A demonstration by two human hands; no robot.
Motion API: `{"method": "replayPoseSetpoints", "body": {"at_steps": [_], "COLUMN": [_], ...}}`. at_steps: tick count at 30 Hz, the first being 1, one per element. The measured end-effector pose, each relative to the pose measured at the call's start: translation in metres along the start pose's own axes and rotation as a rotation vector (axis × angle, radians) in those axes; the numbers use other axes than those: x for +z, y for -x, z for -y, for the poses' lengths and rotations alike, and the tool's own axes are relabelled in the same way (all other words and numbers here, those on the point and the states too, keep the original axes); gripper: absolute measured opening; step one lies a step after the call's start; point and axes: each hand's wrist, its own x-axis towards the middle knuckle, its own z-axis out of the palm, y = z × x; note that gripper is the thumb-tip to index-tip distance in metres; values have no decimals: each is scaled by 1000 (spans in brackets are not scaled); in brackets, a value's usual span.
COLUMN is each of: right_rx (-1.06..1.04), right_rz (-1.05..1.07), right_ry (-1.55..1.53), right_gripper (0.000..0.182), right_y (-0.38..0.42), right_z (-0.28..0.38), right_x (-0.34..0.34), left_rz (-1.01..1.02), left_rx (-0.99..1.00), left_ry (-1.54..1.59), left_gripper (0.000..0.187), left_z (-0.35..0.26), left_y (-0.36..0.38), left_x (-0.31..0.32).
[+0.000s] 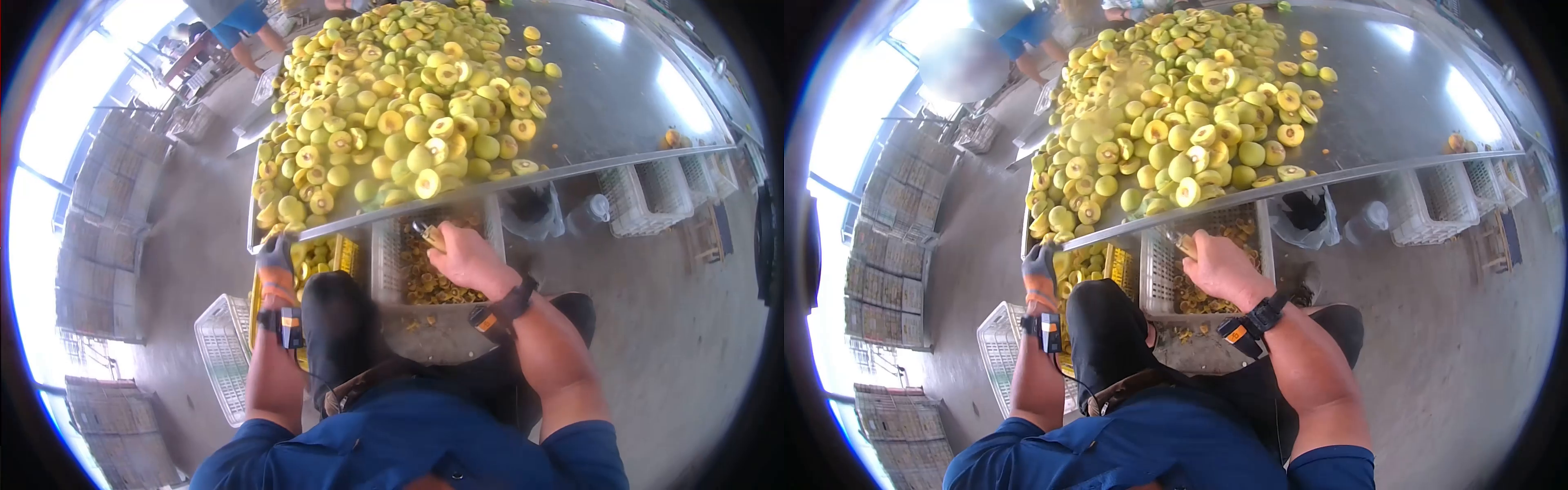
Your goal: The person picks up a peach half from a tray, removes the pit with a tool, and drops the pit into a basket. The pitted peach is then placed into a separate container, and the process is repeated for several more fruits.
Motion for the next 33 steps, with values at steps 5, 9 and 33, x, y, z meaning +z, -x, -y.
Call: {"method": "replayPoseSetpoints", "body": {"at_steps": [5,9,33], "right_rx": [-45,-50,193], "right_rz": [-31,-249,-347], "right_ry": [-11,-95,-185], "right_gripper": [31,34,38], "right_y": [-7,-31,-91], "right_z": [-3,-17,-1], "right_x": [0,11,20], "left_rz": [-60,273,664], "left_rx": [346,472,474], "left_ry": [-432,-392,-408], "left_gripper": [23,35,46], "left_z": [-40,-88,-89], "left_y": [16,23,-9], "left_x": [36,143,210]}}
